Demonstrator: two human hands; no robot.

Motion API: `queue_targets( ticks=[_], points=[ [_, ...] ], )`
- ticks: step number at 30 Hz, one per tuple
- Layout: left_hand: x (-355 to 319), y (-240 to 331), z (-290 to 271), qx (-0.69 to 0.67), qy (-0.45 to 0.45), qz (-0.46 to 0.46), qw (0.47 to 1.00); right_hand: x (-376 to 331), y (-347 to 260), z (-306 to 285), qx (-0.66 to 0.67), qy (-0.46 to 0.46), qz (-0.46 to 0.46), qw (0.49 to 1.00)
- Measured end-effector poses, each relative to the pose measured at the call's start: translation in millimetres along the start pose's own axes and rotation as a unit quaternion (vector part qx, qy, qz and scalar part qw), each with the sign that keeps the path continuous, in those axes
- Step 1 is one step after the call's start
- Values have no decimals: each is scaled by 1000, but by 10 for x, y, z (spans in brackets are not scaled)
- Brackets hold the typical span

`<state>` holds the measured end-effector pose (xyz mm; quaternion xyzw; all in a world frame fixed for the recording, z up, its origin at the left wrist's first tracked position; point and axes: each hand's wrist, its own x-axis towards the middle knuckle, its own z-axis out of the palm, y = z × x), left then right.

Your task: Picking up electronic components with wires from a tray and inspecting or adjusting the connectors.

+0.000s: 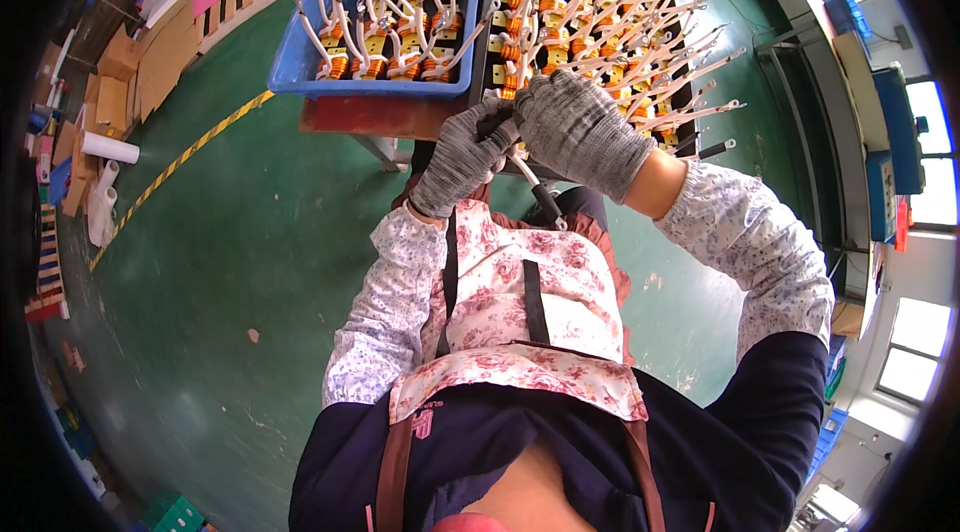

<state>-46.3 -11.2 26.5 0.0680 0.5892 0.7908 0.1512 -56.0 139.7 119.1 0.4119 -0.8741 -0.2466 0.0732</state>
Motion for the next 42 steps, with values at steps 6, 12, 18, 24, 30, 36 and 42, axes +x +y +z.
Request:
queue_targets(
  ticks=[6, 12, 18, 24, 30, 36, 42],
  points=[
    [-69, 75, -65, -41, -8, -45, 998, -53, 119, -272, 377, 129, 63, 915],
    [-47, 37, -88, -73, -10, -23, 997, 3, 125, -149, 421, 152, 88, 890],
    [-110, 129, -51, -111, -9, -39, 993, 24, 118, -154, 430, 148, 107, 884],
    [-197, 91, -170, -147, -23, -11, 989, 33, 123, -159, 428, 101, 115, 891],
    [-379, 217, -150, -174, -8, -10, 985, 7, 85, -173, 428, 108, 131, 888],
    [-421, 228, -150, -157, -8, -16, 987, -10, 74, -184, 436, 122, 140, 880],
    [-560, 362, -98, -143, -28, -3, 989, -50, -52, -477, 339, 245, 92, 904]
  ],
)
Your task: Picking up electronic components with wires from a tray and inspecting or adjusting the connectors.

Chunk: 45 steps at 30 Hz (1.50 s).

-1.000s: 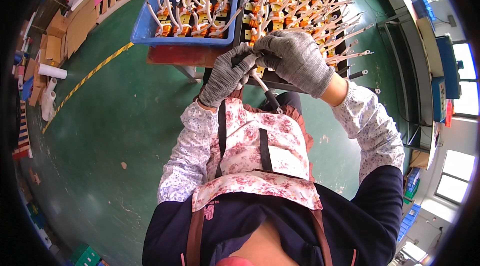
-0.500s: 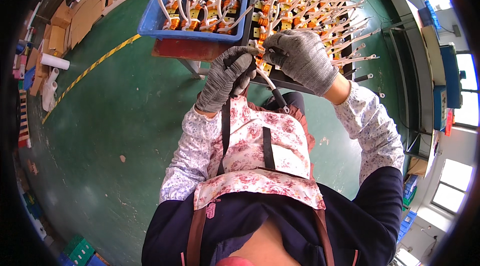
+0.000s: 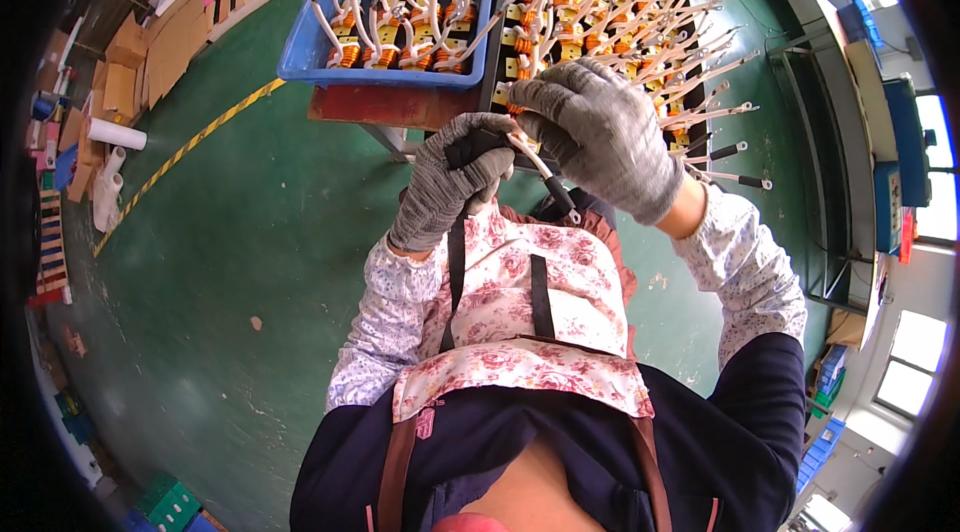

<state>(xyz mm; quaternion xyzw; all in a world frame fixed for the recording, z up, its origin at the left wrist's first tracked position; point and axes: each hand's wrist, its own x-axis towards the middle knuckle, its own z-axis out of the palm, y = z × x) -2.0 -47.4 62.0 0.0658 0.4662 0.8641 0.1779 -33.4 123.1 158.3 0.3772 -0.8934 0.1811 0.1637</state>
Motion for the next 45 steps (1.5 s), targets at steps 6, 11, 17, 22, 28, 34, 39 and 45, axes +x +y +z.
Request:
queue_targets(
  ticks=[6, 11, 17, 22, 28, 34, 39, 45],
  points=[
    [-61, -67, 103, 29, -29, 61, 997, -100, -229, -44, 71, -28, 18, 997],
    [-113, -190, 131, 225, -34, 174, 958, -300, -316, 13, 103, 3, 60, 993],
    [-197, -200, 283, 194, -44, 30, 980, -506, -183, 16, 168, 37, 87, 981],
    [-223, -216, 299, 71, -40, -57, 995, -639, -84, -31, 258, 36, 144, 955],
    [-314, -284, 378, 97, -26, -26, 995, -837, -108, 151, 362, 69, 107, 924],
    [-448, -270, 435, 137, -24, -31, 990, -823, -375, -305, 692, 103, 221, 679],
    [-441, -482, 323, 149, -31, -99, 983, -1090, -475, -476, 737, 64, 190, 646],
    [-550, -552, 347, 177, -29, -114, 977, -1262, -633, -370, 737, 102, 183, 643]
  ],
)
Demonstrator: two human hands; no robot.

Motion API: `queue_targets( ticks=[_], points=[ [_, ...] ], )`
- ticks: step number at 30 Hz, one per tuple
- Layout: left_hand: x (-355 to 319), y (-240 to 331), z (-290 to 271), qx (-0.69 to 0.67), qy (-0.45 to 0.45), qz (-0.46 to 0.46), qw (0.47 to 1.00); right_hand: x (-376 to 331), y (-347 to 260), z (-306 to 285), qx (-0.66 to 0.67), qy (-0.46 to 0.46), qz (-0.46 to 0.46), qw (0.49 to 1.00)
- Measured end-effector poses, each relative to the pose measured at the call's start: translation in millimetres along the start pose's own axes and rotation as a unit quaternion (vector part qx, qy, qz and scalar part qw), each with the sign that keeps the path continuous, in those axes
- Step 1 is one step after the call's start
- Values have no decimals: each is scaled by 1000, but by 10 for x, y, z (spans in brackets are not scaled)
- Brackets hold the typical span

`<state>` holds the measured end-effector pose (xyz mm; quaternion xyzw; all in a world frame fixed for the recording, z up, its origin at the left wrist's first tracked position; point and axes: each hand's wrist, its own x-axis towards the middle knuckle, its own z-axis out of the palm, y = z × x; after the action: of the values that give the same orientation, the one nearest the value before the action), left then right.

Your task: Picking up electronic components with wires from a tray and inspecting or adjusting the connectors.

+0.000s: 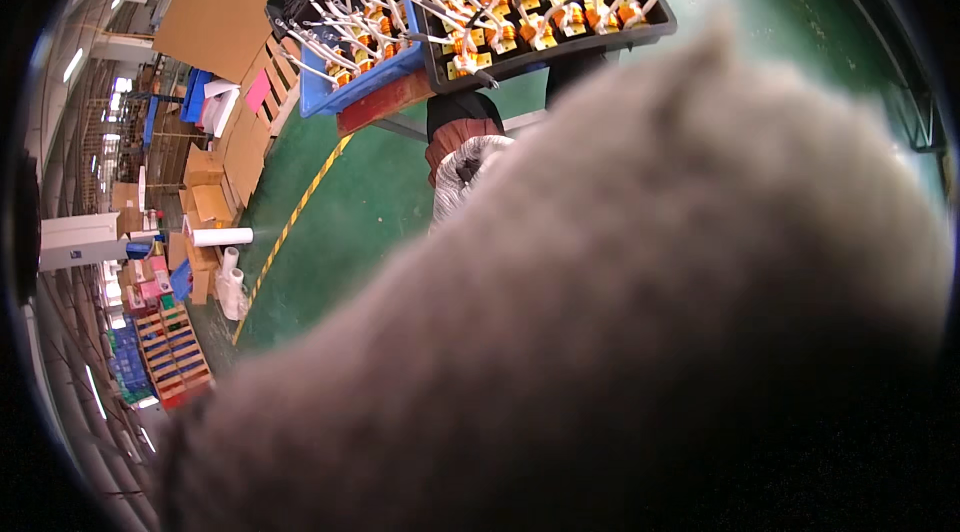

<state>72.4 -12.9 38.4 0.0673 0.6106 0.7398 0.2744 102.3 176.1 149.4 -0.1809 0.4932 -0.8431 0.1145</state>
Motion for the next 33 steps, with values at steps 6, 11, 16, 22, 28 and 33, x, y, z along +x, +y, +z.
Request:
queue_targets(
  ticks=[6, 11, 16, 22, 28, 33],
  points=[
    [33, -246, 7, 36, -6, 16, 999, -205, -86, -223, -50, 33, -25, 998],
    [-116, -182, -39, 27, 29, -33, 999, -226, -142, -320, -89, 30, -21, 995],
    [-95, -264, 62, 5, 29, -88, 996, -64, -244, -318, -107, -16, -15, 994],
    [-156, -444, -21, -58, 26, -110, 992, 151, -312, -343, -133, -38, -41, 989],
    [-239, -621, -54, -105, 12, -160, 981, 355, -382, -295, -164, -48, -26, 985],
    [-444, -590, -61, -112, -20, -151, 982, 647, -383, -173, -193, -58, -12, 979]
  ],
)
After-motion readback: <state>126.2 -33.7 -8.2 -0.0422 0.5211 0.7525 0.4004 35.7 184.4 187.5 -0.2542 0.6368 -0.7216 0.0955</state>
